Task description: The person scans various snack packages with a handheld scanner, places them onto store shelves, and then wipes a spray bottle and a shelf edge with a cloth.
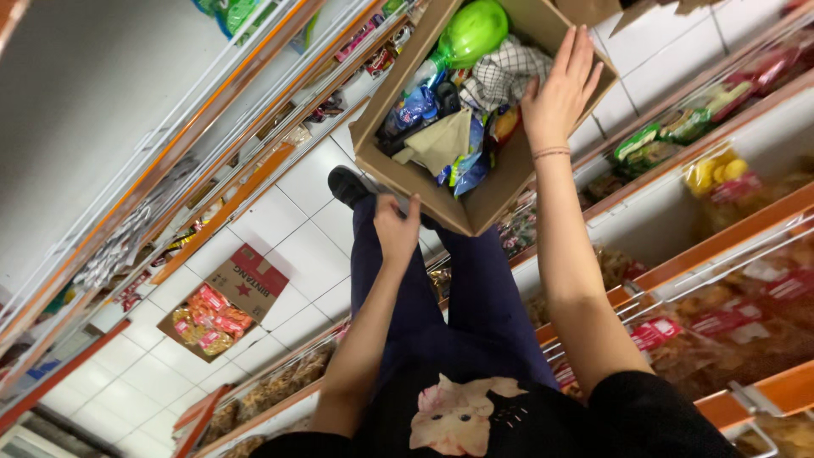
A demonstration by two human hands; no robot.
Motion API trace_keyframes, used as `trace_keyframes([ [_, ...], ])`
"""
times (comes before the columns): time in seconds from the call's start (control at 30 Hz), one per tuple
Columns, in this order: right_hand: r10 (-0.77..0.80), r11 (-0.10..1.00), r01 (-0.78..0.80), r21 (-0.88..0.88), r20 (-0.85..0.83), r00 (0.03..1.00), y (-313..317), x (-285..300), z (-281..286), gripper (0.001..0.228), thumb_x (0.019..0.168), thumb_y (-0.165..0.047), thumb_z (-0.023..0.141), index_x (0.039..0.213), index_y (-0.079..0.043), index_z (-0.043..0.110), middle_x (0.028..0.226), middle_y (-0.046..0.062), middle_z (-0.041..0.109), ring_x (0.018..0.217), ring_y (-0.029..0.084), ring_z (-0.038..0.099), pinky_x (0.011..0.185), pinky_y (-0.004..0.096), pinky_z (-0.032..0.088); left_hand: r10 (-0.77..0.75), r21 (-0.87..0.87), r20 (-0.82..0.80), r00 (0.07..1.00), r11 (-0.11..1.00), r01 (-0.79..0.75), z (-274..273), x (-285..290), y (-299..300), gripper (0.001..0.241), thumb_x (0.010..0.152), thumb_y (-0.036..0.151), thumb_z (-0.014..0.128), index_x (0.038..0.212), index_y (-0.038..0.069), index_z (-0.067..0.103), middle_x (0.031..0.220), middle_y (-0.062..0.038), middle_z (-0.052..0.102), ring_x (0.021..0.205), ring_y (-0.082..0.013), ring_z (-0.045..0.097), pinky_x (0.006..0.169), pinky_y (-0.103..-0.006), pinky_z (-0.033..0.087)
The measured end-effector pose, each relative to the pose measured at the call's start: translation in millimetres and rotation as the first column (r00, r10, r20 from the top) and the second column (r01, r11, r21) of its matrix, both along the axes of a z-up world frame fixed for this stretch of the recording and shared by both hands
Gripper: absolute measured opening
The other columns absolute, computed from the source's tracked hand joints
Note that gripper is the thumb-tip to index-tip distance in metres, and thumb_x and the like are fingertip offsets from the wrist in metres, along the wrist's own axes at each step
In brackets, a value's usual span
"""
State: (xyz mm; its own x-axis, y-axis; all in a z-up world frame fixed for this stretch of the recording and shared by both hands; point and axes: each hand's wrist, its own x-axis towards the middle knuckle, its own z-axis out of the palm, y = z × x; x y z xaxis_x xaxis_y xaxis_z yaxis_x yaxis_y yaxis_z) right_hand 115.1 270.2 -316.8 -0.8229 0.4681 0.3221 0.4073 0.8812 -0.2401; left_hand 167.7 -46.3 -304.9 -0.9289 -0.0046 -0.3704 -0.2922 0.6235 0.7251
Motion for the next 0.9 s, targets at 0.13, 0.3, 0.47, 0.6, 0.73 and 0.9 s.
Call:
trace_keyframes([
  [0.13,-0.021,1.0,0.019,0.022,0.098,0.995,13,-15,-14,0.074,0.083,-0.011,0.073,0.149,0.004,0.044,0.148,0.02,0.049,0.137,0.037,0.045,0.117,0.058,0.022,-0.094,0.055,0.156,0.983,0.995,0.086,-24,4,9,0.053,0.093,0.047,0.068,0.081,-0.004,0.069,0.07,-0.024,0.068,0.074,-0.0424,0.072,0.069,-0.0507,0.055],
  [0.3,-0.032,0.997,0.039,-0.066,0.099,0.995,29,-22,-12,0.051,0.087,-0.007,0.072,0.134,0.004,0.055,0.124,0.021,0.058,0.12,0.04,0.054,0.112,0.051,0.039,-0.063,-0.148,0.105,0.992,0.986,0.079,-53,13,24,0.042,0.094,0.037,0.061,0.087,-0.003,0.074,0.087,-0.028,0.071,0.086,-0.0476,0.069,0.083,-0.0539,0.055],
  [0.47,0.013,0.998,-0.01,-0.061,0.046,0.999,37,-15,-7,0.029,0.081,-0.009,0.078,0.102,0.002,0.06,0.107,0.021,0.063,0.103,0.042,0.06,0.085,0.048,0.052,-0.03,-0.23,0.083,0.996,0.972,0.048,-59,1,8,0.037,0.093,0.032,0.06,0.088,-0.002,0.074,0.087,-0.029,0.071,0.086,-0.0477,0.07,0.084,-0.0543,0.055],
  [0.6,-0.052,0.985,0.077,-0.153,0.158,0.986,26,17,-4,0.026,0.09,-0.018,0.08,0.096,-0.002,0.061,0.094,0.018,0.068,0.087,0.042,0.066,0.073,0.052,0.053,-0.001,-0.338,0.065,0.998,0.941,0.023,-45,-24,-21,0.037,0.095,0.034,0.059,0.09,0.001,0.075,0.088,-0.029,0.071,0.085,-0.0477,0.07,0.081,-0.0547,0.056],
  [0.73,-0.041,0.992,0.075,-0.1,0.306,0.951,9,49,-3,0.031,0.093,-0.031,0.078,0.088,-0.002,0.065,0.08,0.022,0.069,0.074,0.046,0.067,0.064,0.054,0.054,-0.04,-0.444,0.102,0.994,0.893,0.081,-29,-43,-47,0.045,0.098,0.042,0.059,0.09,0.0,0.073,0.088,-0.028,0.071,0.085,-0.0454,0.071,0.078,-0.0537,0.057],
  [0.9,-0.011,0.984,0.069,-0.163,0.336,0.942,1,68,-2,0.032,0.095,-0.033,0.073,0.082,-0.004,0.074,0.075,0.025,0.069,0.07,0.047,0.067,0.064,0.055,0.054,-0.147,-0.467,0.014,0.989,0.874,0.136,-27,-59,-59,0.04,0.097,0.038,0.06,0.089,0.002,0.075,0.092,-0.025,0.072,0.086,-0.0451,0.07,0.078,-0.053,0.057],
])
